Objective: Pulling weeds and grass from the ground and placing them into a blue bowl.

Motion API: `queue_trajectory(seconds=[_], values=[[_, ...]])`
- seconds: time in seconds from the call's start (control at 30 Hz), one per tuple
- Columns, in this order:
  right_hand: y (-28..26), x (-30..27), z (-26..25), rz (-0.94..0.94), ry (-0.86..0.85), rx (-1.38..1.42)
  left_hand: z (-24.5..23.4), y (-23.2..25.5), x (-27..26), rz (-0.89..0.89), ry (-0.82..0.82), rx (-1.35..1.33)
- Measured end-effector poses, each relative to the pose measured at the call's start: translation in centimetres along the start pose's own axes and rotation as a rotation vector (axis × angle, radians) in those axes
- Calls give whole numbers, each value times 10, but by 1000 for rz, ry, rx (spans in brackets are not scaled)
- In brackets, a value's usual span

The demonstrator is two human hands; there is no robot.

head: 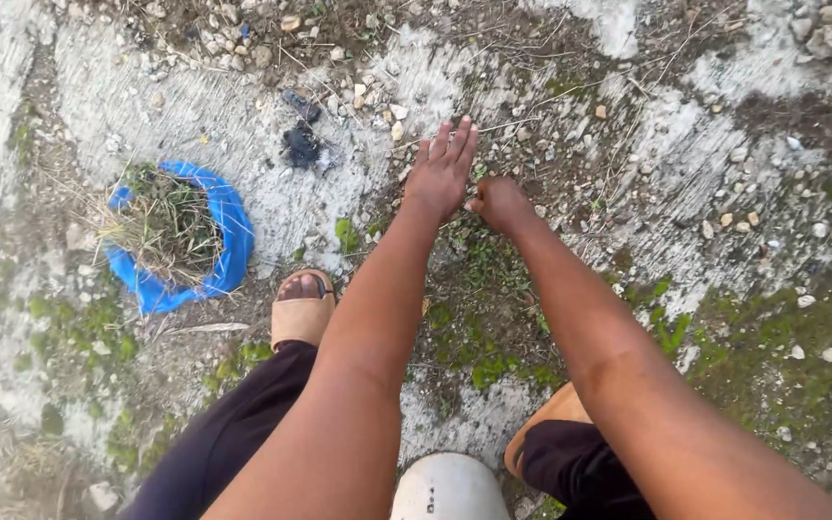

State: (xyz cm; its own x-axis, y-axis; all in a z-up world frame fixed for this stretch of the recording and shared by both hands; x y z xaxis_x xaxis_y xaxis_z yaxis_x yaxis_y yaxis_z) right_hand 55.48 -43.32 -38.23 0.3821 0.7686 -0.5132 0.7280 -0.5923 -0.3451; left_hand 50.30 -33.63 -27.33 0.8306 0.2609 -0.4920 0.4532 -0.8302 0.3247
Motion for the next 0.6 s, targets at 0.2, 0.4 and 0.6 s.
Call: queue_trajectory(seconds=[0.2, 0.4, 0.6], values=[[36, 41, 49, -78, 101, -104, 42, -5, 24, 76, 142, 6], [51, 60, 4, 0, -125, -93, 27, -6, 22, 14, 83, -9], [30, 42, -50, 17, 82, 139, 27, -16, 24, -30, 77, 64]])
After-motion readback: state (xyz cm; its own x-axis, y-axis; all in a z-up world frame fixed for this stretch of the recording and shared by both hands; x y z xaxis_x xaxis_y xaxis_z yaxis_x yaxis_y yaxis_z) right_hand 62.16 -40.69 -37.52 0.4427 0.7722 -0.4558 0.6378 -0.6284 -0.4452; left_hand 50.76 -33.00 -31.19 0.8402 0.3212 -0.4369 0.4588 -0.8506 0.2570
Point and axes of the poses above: each hand's wrist, its own x-axis towards the middle knuckle, its own z-axis out of the palm, y = z × x, the point moved 8 cm from there along x, towards the middle knuckle, and after that the axes turned 11 degrees about -x, right-handed, at the moved point
